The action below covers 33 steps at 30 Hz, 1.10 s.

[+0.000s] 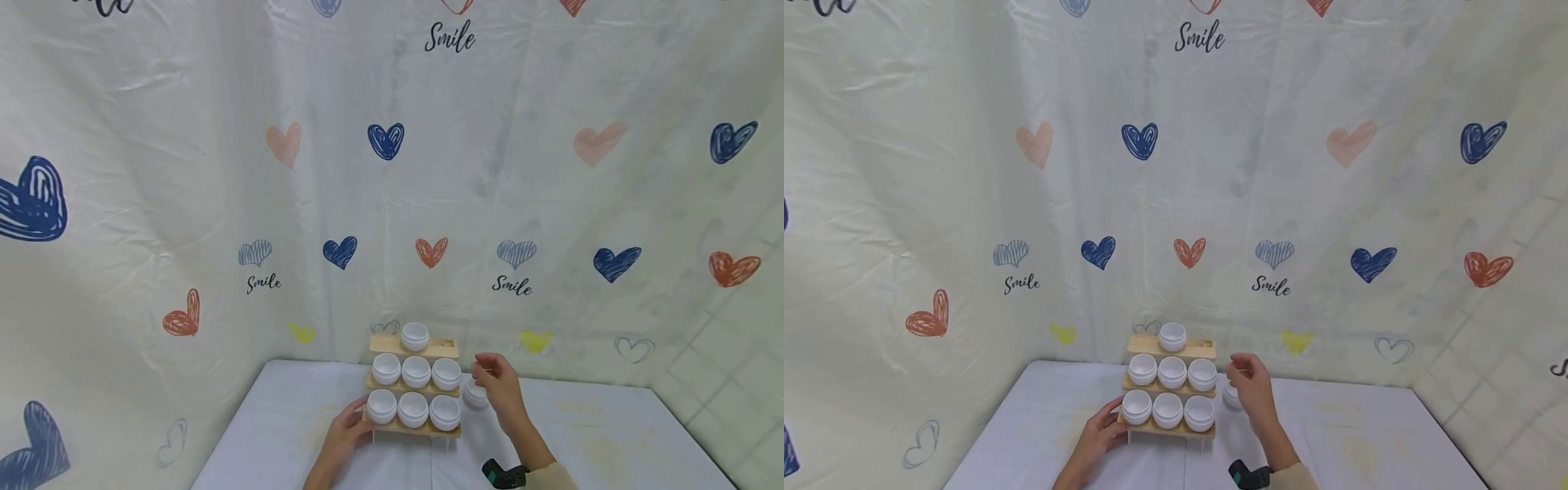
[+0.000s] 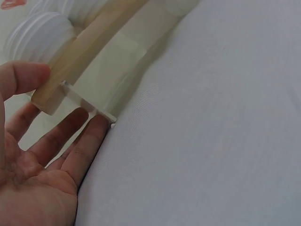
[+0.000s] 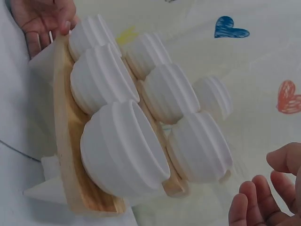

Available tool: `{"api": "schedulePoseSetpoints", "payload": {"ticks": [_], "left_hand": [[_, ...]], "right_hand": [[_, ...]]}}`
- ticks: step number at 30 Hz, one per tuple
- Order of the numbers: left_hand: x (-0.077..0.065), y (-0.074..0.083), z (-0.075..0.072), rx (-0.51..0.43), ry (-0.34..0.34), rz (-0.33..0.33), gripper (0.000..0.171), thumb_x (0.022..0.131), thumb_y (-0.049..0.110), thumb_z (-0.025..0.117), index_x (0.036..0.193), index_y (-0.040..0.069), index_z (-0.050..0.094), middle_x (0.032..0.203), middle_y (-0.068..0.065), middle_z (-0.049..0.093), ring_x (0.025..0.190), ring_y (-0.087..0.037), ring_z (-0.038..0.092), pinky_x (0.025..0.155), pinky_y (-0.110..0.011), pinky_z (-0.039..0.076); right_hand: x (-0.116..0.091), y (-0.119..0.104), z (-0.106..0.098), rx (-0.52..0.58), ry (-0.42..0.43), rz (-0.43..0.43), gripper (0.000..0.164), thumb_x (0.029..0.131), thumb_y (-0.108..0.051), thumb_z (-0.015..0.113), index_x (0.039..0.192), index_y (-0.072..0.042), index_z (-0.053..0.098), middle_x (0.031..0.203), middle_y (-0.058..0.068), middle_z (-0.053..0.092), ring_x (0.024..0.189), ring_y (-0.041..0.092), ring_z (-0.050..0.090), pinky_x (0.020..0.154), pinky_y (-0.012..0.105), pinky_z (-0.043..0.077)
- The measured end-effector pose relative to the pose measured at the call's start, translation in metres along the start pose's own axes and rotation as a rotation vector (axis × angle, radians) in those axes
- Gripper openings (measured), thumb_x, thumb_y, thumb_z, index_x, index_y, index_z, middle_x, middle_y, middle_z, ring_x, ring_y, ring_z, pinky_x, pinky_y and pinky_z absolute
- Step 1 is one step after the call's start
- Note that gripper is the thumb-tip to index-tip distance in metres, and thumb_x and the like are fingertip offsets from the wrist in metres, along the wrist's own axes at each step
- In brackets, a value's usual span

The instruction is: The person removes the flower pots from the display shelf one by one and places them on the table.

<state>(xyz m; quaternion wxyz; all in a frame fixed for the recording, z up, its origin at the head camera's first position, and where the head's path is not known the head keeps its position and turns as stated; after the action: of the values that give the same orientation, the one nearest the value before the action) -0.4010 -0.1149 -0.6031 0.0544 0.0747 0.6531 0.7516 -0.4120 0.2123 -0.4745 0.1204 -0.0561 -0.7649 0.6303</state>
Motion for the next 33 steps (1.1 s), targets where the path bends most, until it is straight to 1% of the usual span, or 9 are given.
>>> {"api": "schedulePoseSetpoints", "payload": {"ticks": [6,9,12,18,25,30,33], "left_hand": [[0.000,0.001,0.000,0.005,0.000,0.007,0.067,0.093,0.014,0.071,0.154,0.004,0.043,0.124,-0.017,0.071,0.108,-0.020,0.070,0.094,-0.037,0.060],[0.001,0.001,0.000,0.004,-0.002,0.007,0.067,0.093,0.015,0.071,0.153,0.004,0.044,0.124,-0.017,0.070,0.109,-0.020,0.070,0.094,-0.037,0.060],[0.000,0.001,0.000,0.004,0.002,0.004,0.066,0.093,0.016,0.071,0.153,0.004,0.045,0.124,-0.017,0.070,0.109,-0.020,0.070,0.095,-0.037,0.059],[-0.001,0.001,-0.001,0.013,0.012,-0.006,0.066,0.093,0.015,0.071,0.153,0.005,0.045,0.125,-0.018,0.070,0.110,-0.022,0.070,0.095,-0.038,0.060],[0.002,-0.006,-0.004,0.012,0.012,-0.023,0.067,0.092,0.017,0.072,0.152,0.006,0.046,0.125,-0.017,0.070,0.111,-0.023,0.070,0.095,-0.037,0.060],[0.002,-0.004,-0.003,0.021,0.012,-0.017,0.067,0.093,0.020,0.073,0.152,0.006,0.046,0.125,-0.016,0.070,0.112,-0.022,0.070,0.095,-0.037,0.060],[0.002,-0.002,-0.003,0.020,0.012,-0.012,0.066,0.093,0.020,0.072,0.153,0.006,0.046,0.126,-0.017,0.070,0.111,-0.021,0.070,0.095,-0.037,0.060]], "right_hand": [[0.005,-0.020,0.015,-0.017,-0.025,-0.025,0.030,0.099,-0.013,0.065,0.126,-0.003,0.059,0.113,0.010,0.062,0.092,0.012,0.060,0.080,0.023,0.057],[0.009,-0.028,0.022,-0.036,-0.042,-0.044,0.031,0.099,-0.014,0.065,0.128,-0.003,0.058,0.114,0.011,0.062,0.094,0.015,0.060,0.083,0.026,0.058],[0.014,-0.034,0.028,-0.055,-0.059,-0.060,0.033,0.099,-0.015,0.065,0.128,-0.003,0.058,0.116,0.012,0.062,0.096,0.016,0.060,0.084,0.028,0.057],[0.022,-0.042,0.039,-0.055,-0.090,-0.094,0.030,0.098,-0.015,0.067,0.125,-0.006,0.060,0.119,0.013,0.064,0.099,0.016,0.060,0.082,0.024,0.055],[0.034,-0.046,0.051,-0.034,-0.135,-0.132,0.033,0.097,-0.015,0.069,0.126,-0.005,0.060,0.121,0.016,0.066,0.097,0.012,0.062,0.078,0.019,0.053],[0.045,-0.046,0.058,-0.059,-0.156,-0.145,0.034,0.096,-0.013,0.070,0.128,-0.006,0.061,0.121,0.016,0.067,0.103,0.018,0.064,0.080,0.019,0.052],[0.049,-0.045,0.062,-0.078,-0.174,-0.143,0.037,0.095,-0.013,0.070,0.130,-0.006,0.060,0.123,0.017,0.067,0.108,0.023,0.065,0.083,0.022,0.053]]}}
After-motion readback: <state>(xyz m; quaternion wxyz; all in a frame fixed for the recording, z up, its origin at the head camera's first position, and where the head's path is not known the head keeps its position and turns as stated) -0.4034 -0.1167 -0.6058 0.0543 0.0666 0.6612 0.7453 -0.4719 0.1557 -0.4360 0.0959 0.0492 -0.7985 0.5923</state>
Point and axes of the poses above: each hand's wrist, its own x-axis towards the middle knuckle, its own z-axis out of the palm, y = z × x, the point moved 5 cm from there along x, towards the middle knuckle
